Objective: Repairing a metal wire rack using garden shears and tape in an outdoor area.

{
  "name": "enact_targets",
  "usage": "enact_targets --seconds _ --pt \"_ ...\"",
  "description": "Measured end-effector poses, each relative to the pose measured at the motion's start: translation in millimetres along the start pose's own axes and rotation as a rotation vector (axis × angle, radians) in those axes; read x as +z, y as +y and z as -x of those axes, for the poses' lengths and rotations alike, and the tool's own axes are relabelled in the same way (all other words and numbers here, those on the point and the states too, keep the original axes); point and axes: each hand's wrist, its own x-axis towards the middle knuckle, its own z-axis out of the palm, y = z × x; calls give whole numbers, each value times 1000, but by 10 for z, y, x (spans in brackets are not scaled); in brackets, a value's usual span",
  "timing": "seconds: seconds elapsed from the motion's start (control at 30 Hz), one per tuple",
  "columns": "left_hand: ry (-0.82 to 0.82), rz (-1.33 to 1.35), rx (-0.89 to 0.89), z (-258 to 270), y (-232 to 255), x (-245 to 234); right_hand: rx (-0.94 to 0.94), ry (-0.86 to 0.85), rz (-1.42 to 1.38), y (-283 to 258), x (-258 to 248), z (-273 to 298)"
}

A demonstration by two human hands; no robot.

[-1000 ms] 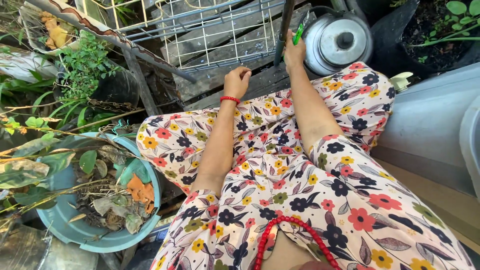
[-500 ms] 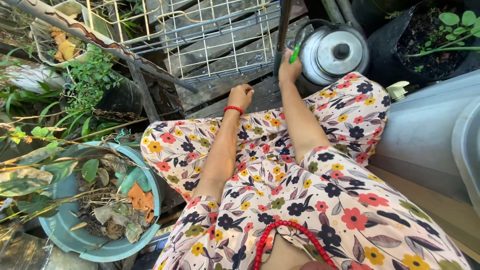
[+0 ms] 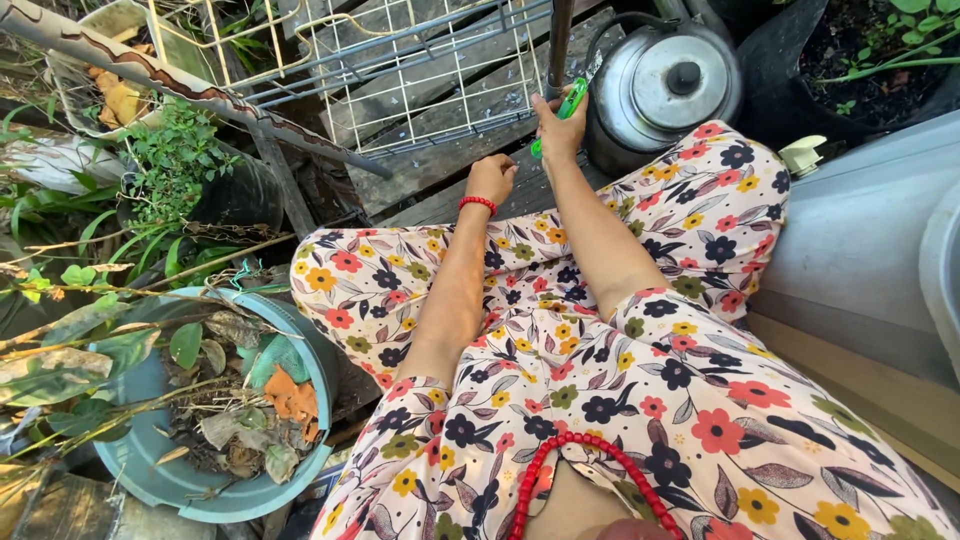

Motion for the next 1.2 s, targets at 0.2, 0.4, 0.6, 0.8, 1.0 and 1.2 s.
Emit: enact_targets --seconds 0.2,0.4,0.6,0.8,1.0,1.2 --pt "13 43 1 -100 68 43 87 34 -43 67 -33 -79" --pt "175 537 90 -626 127 269 86 72 -3 174 -81 -108" --pt "284 289 290 -853 1024 145 -58 45 -10 345 -180 -157" --pt "235 168 4 -1100 972 176 149 5 -176 281 -178 -52" --pt "260 332 99 -1146 725 296 235 1 -200 157 -160 -2" --pt "284 248 47 -1191 737 321 377 27 -362 57 -148 -70"
